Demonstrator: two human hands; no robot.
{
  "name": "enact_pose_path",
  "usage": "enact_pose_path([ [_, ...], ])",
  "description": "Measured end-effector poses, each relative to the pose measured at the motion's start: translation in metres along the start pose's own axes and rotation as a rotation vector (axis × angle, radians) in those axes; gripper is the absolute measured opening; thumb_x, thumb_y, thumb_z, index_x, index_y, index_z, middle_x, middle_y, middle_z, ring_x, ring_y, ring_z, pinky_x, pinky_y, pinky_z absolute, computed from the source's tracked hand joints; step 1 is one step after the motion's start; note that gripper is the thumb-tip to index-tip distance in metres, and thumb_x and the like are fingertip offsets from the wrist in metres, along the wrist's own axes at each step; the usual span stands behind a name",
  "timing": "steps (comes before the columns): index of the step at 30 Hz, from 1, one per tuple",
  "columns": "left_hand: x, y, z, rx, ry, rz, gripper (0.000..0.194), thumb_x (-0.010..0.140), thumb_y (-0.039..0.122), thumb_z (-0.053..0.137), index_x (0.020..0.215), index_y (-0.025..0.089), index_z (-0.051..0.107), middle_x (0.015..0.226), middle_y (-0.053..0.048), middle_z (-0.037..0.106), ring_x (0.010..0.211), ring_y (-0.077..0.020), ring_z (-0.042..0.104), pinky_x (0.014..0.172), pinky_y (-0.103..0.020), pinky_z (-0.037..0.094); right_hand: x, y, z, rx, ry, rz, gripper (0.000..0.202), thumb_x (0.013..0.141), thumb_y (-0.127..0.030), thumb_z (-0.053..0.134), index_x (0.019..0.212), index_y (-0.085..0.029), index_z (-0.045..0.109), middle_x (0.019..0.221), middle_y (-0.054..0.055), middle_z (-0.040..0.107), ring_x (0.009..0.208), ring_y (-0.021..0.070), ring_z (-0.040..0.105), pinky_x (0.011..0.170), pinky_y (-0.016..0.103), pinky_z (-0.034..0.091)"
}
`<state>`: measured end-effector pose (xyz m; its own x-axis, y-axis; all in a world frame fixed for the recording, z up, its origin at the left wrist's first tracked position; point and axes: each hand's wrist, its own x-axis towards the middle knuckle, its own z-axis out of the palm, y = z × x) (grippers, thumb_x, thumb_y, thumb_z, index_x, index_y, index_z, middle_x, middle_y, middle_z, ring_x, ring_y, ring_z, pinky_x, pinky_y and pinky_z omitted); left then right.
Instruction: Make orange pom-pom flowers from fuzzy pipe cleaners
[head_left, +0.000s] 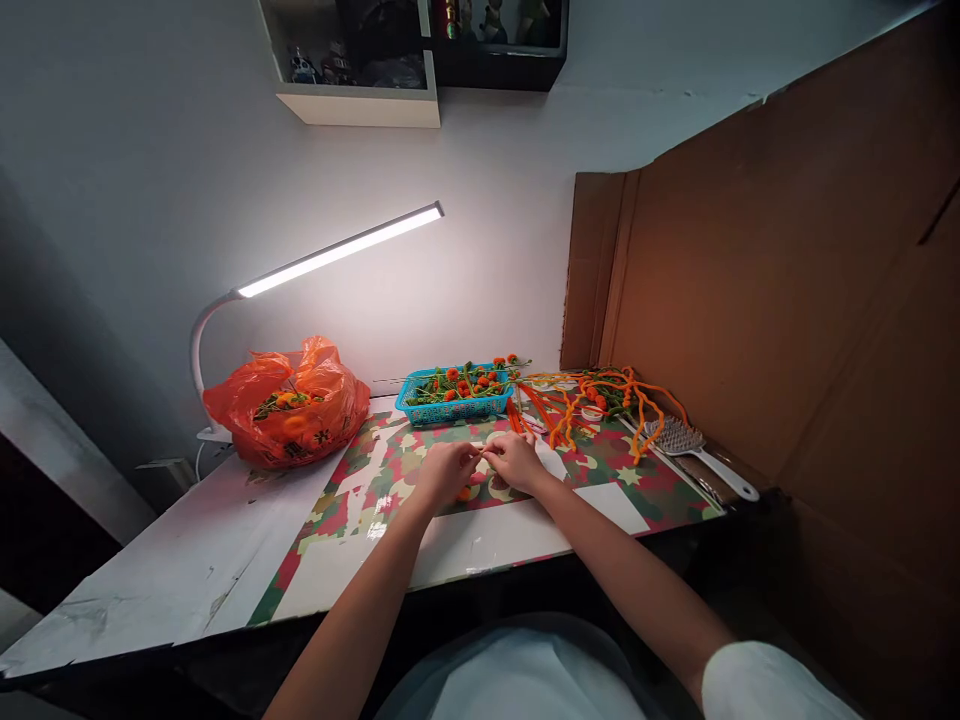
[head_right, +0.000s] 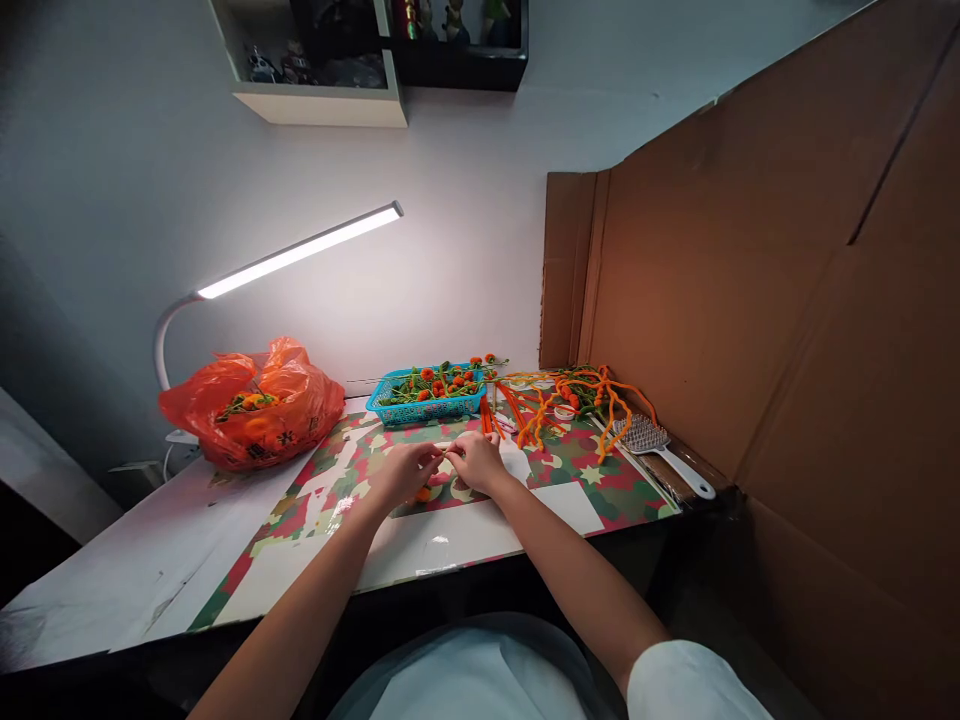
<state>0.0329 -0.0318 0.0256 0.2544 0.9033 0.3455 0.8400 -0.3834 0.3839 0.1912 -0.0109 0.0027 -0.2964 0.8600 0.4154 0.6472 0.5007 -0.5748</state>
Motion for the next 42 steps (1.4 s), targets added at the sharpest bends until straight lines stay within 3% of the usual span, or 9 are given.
enact_pose_path([
  [5,0.002,0.009,-0.007,0.214,-0.035,0.077,0.018,0.077,0.025,0.050,0.070,0.020,0.066,0.065,-0.005,0.068,0.063,-0.0193,0.059,0.068,-0.029,0.035,0.000,0.000,0.003,-0.046,-0.017,-0.042,0.017,0.085,-0.024,0.056,0.074,-0.020,0.069,0.080,0.002,0.070,0.091,0.0183,0.055,0.083,0.034,0.021],
  [11,0.017,0.002,-0.006,0.263,-0.092,0.179,0.014,0.069,0.021,0.053,0.057,0.022,0.061,0.057,-0.004,0.064,0.059,-0.0199,0.058,0.071,-0.033,0.033,0.001,-0.007,0.003,-0.178,-0.062,-0.031,0.019,0.087,-0.020,0.051,0.078,-0.020,0.068,0.082,0.005,0.068,0.093,0.0203,0.053,0.082,0.035,0.022],
  [19,0.044,0.002,0.006,0.322,-0.049,0.141,0.018,0.073,0.025,0.055,0.058,0.018,0.062,0.054,-0.009,0.062,0.065,-0.0252,0.061,0.075,-0.038,0.031,-0.001,-0.012,0.020,-0.232,0.054,0.153,0.023,0.084,-0.013,0.045,0.078,-0.018,0.066,0.081,0.007,0.066,0.095,0.0226,0.051,0.082,0.037,0.024],
  [25,0.055,-0.014,-0.029,0.407,0.066,-0.006,0.019,0.075,0.018,0.051,0.059,0.016,0.060,0.053,-0.008,0.059,0.060,-0.0233,0.059,0.068,-0.034,0.032,-0.004,-0.023,0.025,-0.206,0.045,0.089,0.024,0.088,-0.019,0.047,0.082,-0.020,0.070,0.081,0.008,0.067,0.096,0.0225,0.049,0.082,0.037,0.022],
  [28,0.052,-0.015,-0.045,0.194,0.123,0.011,0.024,0.079,0.030,0.048,0.063,0.018,0.061,0.060,-0.006,0.063,0.062,-0.0206,0.058,0.060,-0.028,0.035,-0.002,-0.019,0.020,-0.216,0.043,0.053,0.024,0.090,-0.024,0.047,0.091,-0.023,0.071,0.085,0.007,0.068,0.096,0.0224,0.048,0.082,0.037,0.021],
  [31,0.049,-0.016,-0.048,-0.186,0.150,0.022,0.029,0.079,0.041,0.048,0.072,0.018,0.063,0.067,-0.004,0.066,0.065,-0.0179,0.059,0.059,-0.025,0.039,-0.005,-0.013,0.014,-0.233,0.022,-0.051,0.025,0.091,-0.027,0.047,0.104,-0.025,0.068,0.091,0.006,0.067,0.098,0.0223,0.047,0.085,0.038,0.021],
  [36,0.043,-0.027,-0.030,-0.486,0.279,-0.064,0.035,0.075,0.048,0.051,0.077,0.016,0.064,0.073,-0.005,0.066,0.069,-0.0178,0.059,0.062,-0.026,0.044,-0.005,-0.010,0.010,-0.146,0.090,0.025,0.021,0.084,-0.030,0.057,0.099,-0.024,0.070,0.116,0.007,0.059,0.109,0.0248,0.045,0.089,0.039,0.028],
  [39,0.036,-0.027,-0.015,-0.595,0.358,-0.124,0.032,0.075,0.046,0.051,0.075,0.016,0.063,0.071,-0.004,0.063,0.069,-0.0172,0.059,0.063,-0.026,0.045,0.003,-0.017,0.016,0.079,0.264,0.134,0.025,0.083,-0.026,0.056,0.104,-0.019,0.068,0.112,0.009,0.060,0.106,0.0223,0.050,0.089,0.035,0.036],
  [42,0.028,-0.023,-0.002,-0.722,0.372,-0.148,0.028,0.074,0.045,0.053,0.074,0.018,0.061,0.071,-0.002,0.062,0.069,-0.0159,0.058,0.063,-0.025,0.046,0.008,-0.026,0.031,0.344,0.236,0.114,0.032,0.076,-0.027,0.063,0.107,-0.018,0.064,0.109,0.009,0.062,0.097,0.0194,0.057,0.085,0.031,0.044],
])
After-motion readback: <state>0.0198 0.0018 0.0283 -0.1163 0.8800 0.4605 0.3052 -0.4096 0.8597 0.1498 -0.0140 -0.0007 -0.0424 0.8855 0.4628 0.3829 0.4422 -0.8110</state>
